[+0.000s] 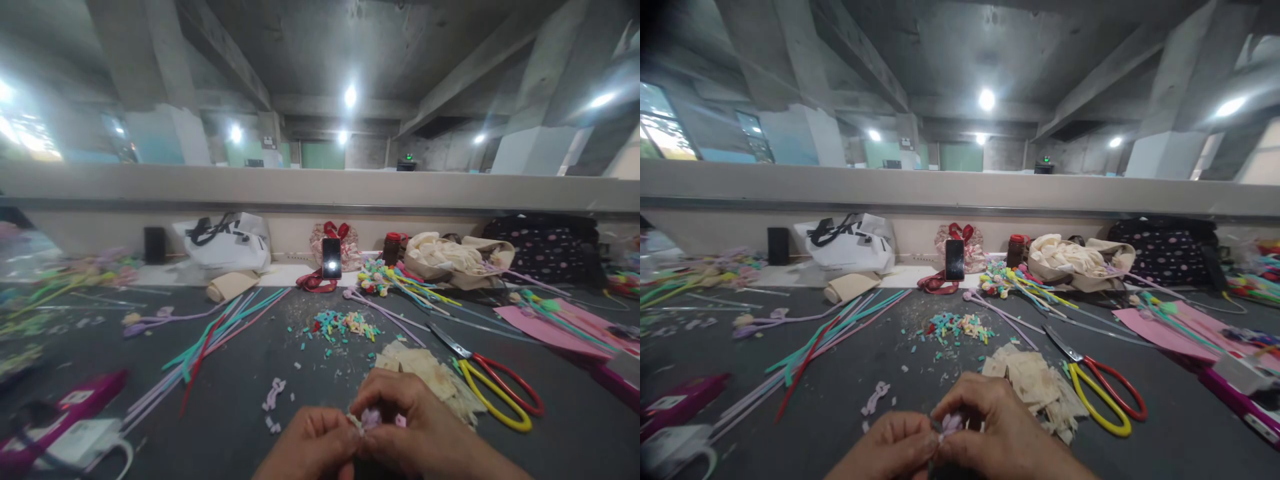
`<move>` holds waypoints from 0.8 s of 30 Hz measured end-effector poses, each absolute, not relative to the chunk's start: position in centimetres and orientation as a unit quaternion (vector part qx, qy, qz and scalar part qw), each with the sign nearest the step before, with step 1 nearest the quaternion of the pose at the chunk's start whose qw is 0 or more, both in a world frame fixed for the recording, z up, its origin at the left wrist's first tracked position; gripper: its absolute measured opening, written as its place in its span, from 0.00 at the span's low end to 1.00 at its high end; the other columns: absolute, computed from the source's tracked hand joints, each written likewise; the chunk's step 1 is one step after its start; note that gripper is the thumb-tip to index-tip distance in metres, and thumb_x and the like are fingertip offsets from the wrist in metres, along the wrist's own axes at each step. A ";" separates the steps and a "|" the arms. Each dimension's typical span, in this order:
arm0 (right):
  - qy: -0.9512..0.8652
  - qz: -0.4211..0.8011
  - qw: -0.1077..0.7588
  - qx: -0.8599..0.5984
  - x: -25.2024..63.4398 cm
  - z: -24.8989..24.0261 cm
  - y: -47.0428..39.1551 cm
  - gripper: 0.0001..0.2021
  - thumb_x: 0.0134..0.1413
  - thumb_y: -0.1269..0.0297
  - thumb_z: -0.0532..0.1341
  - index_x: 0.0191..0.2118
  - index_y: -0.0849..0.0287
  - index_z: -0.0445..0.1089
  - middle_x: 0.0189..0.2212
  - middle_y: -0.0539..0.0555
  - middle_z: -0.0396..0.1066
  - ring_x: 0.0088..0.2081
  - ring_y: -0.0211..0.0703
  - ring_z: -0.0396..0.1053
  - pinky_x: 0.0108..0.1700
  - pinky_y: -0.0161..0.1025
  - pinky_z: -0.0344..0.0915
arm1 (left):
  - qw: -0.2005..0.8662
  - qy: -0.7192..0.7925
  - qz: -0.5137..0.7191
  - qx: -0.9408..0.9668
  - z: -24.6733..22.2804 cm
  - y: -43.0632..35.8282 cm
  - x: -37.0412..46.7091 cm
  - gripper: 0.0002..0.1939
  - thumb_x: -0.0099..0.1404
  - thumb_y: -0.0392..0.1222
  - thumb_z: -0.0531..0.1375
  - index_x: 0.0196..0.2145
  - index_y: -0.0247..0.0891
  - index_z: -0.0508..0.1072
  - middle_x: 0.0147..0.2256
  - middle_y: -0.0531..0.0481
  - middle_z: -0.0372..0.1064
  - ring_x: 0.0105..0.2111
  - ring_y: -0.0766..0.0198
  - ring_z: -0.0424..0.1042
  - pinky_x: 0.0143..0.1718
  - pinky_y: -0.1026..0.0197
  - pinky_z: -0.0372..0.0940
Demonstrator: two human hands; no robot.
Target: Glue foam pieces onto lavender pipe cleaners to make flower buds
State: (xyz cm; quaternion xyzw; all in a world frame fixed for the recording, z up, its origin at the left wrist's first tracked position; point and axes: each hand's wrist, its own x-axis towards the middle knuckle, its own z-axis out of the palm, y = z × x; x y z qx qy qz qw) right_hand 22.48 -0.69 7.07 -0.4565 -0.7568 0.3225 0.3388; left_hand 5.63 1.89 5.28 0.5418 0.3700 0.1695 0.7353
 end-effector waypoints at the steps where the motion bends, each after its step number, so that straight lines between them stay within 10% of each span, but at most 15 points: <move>1: -0.755 0.326 0.341 -0.456 22.5 7.0 -0.6 0.06 0.42 0.67 0.63 0.31 0.58 0.71 0.26 0.46 0.66 0.28 0.33 0.63 0.29 0.28 0.57 | 0.739 0.366 0.165 0.541 5.2 2.0 5.6 0.18 0.48 0.49 0.58 0.10 0.35 0.62 0.05 0.60 0.50 0.08 0.77 0.44 0.12 0.68 0.34; 7: -0.748 0.341 0.331 -0.464 22.5 6.5 -0.5 0.05 0.44 0.65 0.62 0.31 0.58 0.71 0.26 0.46 0.66 0.28 0.33 0.64 0.29 0.28 0.58 | 0.741 0.370 0.191 0.526 4.4 2.6 5.7 0.17 0.46 0.50 0.58 0.12 0.35 0.63 0.06 0.60 0.52 0.09 0.77 0.44 0.13 0.68 0.34; 13: -0.773 0.334 0.315 -0.438 23.4 7.2 -0.8 0.29 0.34 0.64 0.67 0.48 0.48 0.63 0.35 0.48 0.67 0.35 0.38 0.64 0.33 0.32 0.60 | 0.765 0.397 0.171 0.478 5.2 2.5 5.4 0.12 0.42 0.47 0.58 0.17 0.33 0.70 0.11 0.57 0.58 0.11 0.76 0.49 0.14 0.68 0.39; 24: -0.791 0.328 0.347 -0.382 22.8 7.6 -0.6 0.14 0.40 0.64 0.64 0.38 0.57 0.69 0.33 0.50 0.66 0.34 0.37 0.64 0.35 0.33 0.60 | 0.770 0.380 0.175 0.482 4.8 2.3 4.6 0.10 0.45 0.44 0.59 0.17 0.34 0.71 0.11 0.57 0.56 0.12 0.75 0.47 0.16 0.68 0.43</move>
